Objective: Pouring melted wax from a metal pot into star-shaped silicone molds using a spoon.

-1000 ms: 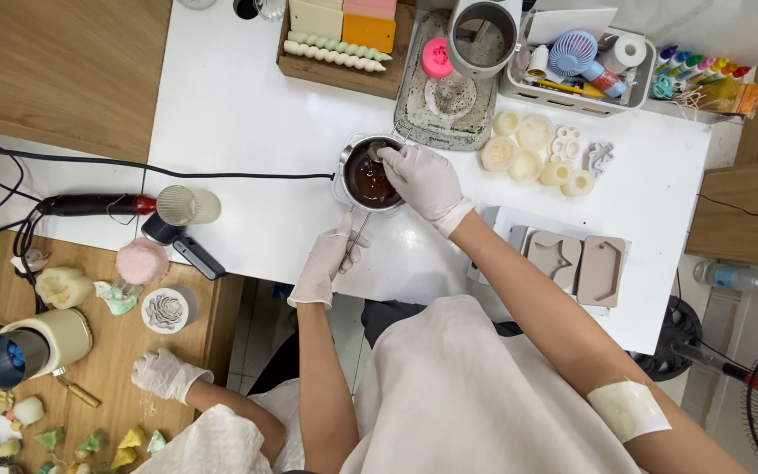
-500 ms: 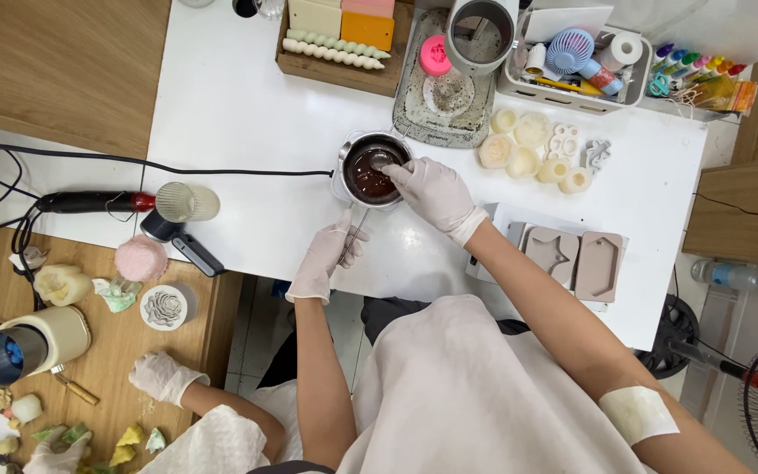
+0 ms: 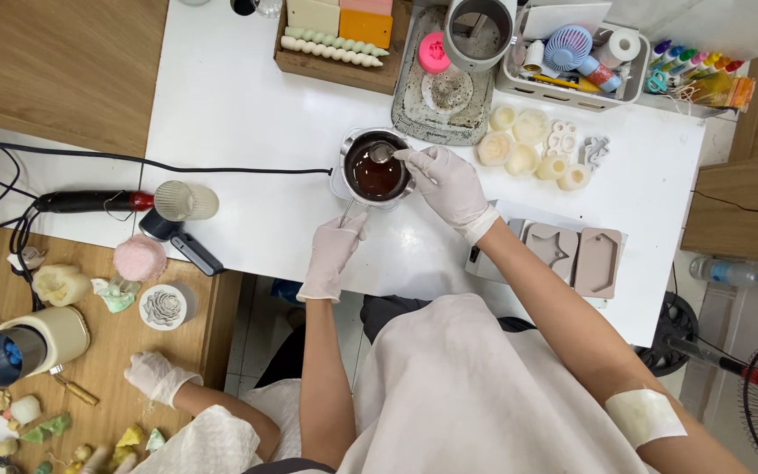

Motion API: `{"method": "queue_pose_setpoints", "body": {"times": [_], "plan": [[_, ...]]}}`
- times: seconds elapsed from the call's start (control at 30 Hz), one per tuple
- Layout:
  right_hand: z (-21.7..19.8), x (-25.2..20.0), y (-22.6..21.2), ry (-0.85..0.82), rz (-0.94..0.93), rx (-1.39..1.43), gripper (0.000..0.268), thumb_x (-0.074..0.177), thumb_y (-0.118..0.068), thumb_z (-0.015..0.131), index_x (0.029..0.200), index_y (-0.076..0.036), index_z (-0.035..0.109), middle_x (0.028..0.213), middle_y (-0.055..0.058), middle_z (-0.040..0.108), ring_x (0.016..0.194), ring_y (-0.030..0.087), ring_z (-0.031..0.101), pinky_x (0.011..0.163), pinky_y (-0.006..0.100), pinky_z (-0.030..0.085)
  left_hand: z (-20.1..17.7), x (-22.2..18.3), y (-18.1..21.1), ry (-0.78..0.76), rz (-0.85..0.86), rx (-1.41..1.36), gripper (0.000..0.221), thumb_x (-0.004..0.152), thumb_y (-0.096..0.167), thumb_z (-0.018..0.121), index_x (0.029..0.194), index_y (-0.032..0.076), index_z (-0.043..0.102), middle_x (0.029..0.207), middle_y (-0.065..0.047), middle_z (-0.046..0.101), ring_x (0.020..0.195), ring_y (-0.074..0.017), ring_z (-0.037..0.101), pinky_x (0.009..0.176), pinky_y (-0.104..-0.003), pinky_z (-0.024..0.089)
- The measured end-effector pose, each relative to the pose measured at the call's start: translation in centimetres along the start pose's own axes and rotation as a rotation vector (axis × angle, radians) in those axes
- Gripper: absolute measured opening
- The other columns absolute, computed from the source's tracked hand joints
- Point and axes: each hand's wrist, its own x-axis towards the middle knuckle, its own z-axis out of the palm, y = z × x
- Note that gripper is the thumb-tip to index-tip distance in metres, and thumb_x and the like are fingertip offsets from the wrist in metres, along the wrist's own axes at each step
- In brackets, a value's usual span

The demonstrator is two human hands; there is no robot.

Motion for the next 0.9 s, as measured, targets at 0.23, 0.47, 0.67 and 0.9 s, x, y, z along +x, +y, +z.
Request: {"method": "queue_pose_setpoints", "body": {"times": [0.23,0.47,0.67,0.9], "plan": [[-4.1,-1.0,-0.1,0.172,-0.019,-0.023,0.030,0.094,-0.005,0.075,0.121,-0.019,0.075,0.081,0.005,0.059,0.077,0.023,0.062,0.070,0.035,0.051,1.8,-2.7,2.6,0.036,0.086,0.059,0.037,0.087,0.035,0.077,0.067,0.006,0.066,0.054,0.004,0.047,0.052,-0.0080,0.039,0.050,-0.028,0.033],[-10.5,-2.4,-1.1,0.270,-0.013,-0.020,0.030,0.095,-0.002,0.075,0.121,-0.016,0.075,0.091,0.005,0.068,0.079,0.021,0.064,0.069,0.032,0.051,4.2,-6.1,6.6,0.004,0.140,0.089,0.037,0.087,0.034,0.078,0.068,0.005,0.068,0.054,0.003,0.048,0.049,-0.0069,0.039,0.047,-0.027,0.032],[-15.4,-5.4,-1.8,0.318,-0.013,-0.126,0.032,0.094,0.001,0.075,0.121,-0.016,0.075,0.092,0.004,0.068,0.080,0.019,0.064,0.069,0.031,0.052,6.7,-9.1,8.3,-0.013,0.204,0.125,0.035,0.085,0.031,0.080,0.069,0.002,0.068,0.055,0.003,0.052,0.050,-0.0055,0.039,0.046,-0.026,0.032],[-18.9,-8.8,-2.5,0.367,0.080,-0.085,0.029,0.095,0.004,0.074,0.120,-0.012,0.076,0.091,0.004,0.067,0.079,0.015,0.063,0.071,0.028,0.051,9.8,-12.8,10.6,-0.063,0.210,0.153,0.033,0.085,0.030,0.080,0.072,0.001,0.070,0.054,0.004,0.051,0.050,-0.0049,0.038,0.046,-0.026,0.031]]}}
